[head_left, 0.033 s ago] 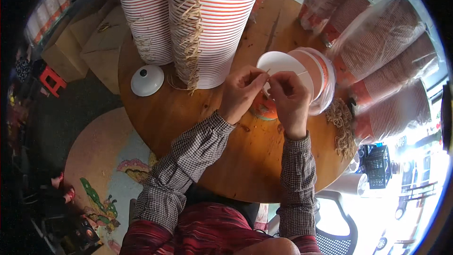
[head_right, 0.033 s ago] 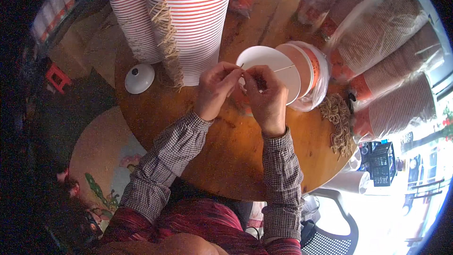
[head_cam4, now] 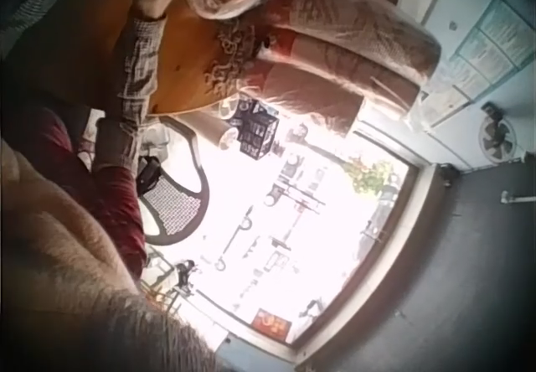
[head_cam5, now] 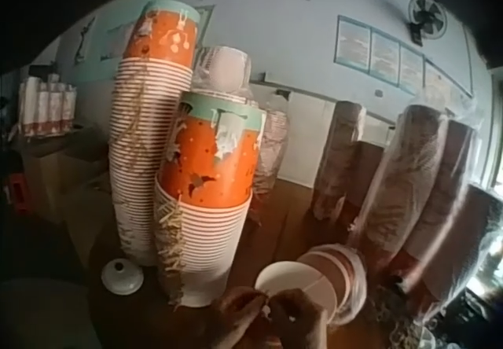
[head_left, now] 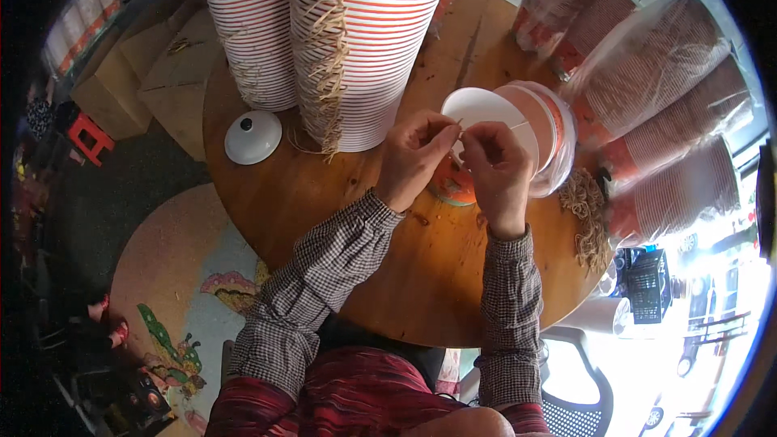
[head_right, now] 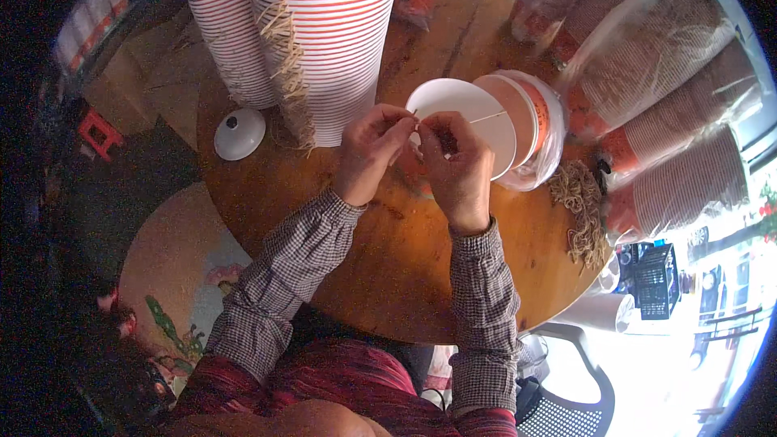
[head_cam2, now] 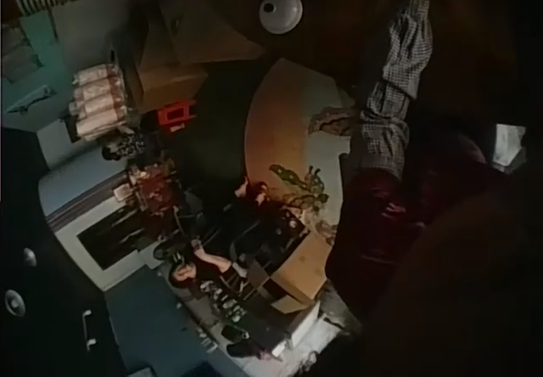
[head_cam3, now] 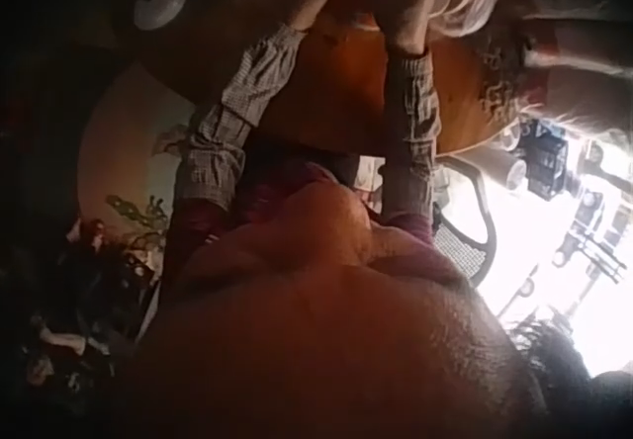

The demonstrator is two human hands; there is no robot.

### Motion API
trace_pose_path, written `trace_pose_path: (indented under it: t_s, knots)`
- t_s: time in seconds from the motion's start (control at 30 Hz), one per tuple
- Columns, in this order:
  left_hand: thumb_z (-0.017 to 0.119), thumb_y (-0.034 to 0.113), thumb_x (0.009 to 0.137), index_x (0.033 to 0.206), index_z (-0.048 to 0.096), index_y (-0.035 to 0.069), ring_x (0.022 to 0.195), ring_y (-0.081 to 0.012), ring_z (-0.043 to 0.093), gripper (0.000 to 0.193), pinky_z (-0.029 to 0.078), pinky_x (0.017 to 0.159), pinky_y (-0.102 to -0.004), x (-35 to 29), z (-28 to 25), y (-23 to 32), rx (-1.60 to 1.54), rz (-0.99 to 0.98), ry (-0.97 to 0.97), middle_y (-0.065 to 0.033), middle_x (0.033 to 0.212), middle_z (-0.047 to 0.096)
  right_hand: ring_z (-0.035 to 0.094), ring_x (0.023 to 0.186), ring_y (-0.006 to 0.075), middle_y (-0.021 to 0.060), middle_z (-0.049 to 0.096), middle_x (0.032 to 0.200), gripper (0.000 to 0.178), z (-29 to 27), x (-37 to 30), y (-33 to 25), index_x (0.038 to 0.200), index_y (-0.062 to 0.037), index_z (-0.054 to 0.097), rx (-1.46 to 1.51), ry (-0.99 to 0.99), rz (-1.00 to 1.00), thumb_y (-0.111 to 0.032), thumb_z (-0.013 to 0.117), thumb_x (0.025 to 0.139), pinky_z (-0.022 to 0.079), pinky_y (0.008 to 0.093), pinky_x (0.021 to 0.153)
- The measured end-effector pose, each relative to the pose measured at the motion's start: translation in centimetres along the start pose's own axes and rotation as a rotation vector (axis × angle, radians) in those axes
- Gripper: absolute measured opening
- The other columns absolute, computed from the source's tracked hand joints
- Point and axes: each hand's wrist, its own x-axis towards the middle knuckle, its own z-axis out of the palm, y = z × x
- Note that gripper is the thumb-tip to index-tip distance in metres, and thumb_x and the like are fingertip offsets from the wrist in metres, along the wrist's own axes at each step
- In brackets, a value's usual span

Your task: Threading string handles through pre-punched holes in paper buckets to assemble them.

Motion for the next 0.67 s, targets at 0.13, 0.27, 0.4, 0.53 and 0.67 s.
trace_pose_path:
  t_s: [0.13,0.27,0.4,0.53,0.67]
  knots:
    - [0.06,0.005,0.088,0.092,0.061,-0.002,0.072,-0.0061,0.06,0.008,0.049,0.065,-0.0191,-0.1,0.0,0.0,-0.054,0.015,0.024,-0.0029,0.082,0.063,0.062,0.069,0.0088,0.0069,0.066,0.077,0.008,0.4,0.1,0.4,0.09,0.0014,0.061,-0.047,0.023,-0.074,-0.003,0.064,0.085,0.051,0.0247,0.063]
    - [0.06,0.004,0.089,0.097,0.059,0.001,0.064,-0.0046,0.053,0.009,0.041,0.056,-0.0182,0.0,0.1,-0.5,-0.012,0.085,0.018,-0.0009,0.08,0.06,0.061,0.069,0.0084,0.0063,0.066,0.076,0.008,0.4,0.0,0.2,0.091,0.0014,0.06,-0.045,0.03,-0.083,-0.003,0.064,0.085,0.051,0.0247,0.063]
    - [0.062,0.003,0.086,0.089,0.063,0.0,0.066,-0.0054,0.059,0.005,0.048,0.06,-0.0201,0.2,0.1,-0.7,0.14,0.235,0.029,-0.0013,0.075,0.064,0.06,0.069,0.0075,0.0056,0.065,0.076,0.008,0.2,0.1,0.4,0.091,0.0015,0.06,-0.046,0.047,-0.096,-0.003,0.063,0.085,0.05,0.024,0.063]
    - [0.061,0.004,0.086,0.089,0.064,0.0,0.066,-0.0053,0.059,0.006,0.047,0.059,-0.0202,0.2,0.2,-0.9,0.166,0.244,0.016,-0.0015,0.074,0.064,0.059,0.07,0.0065,0.0051,0.065,0.077,0.007,0.2,0.1,0.2,0.091,0.0014,0.06,-0.007,0.044,-0.076,-0.003,0.063,0.086,0.049,0.0231,0.064]
    - [0.061,0.004,0.086,0.092,0.065,0.002,0.065,-0.0056,0.06,0.008,0.048,0.059,-0.021,0.2,0.0,-0.8,0.2,0.26,0.013,-0.0033,0.073,0.065,0.059,0.071,0.0066,0.0055,0.065,0.078,0.008,0.2,0.2,0.6,0.092,0.0006,0.06,0.007,0.032,-0.073,-0.004,0.063,0.086,0.049,0.0225,0.064]
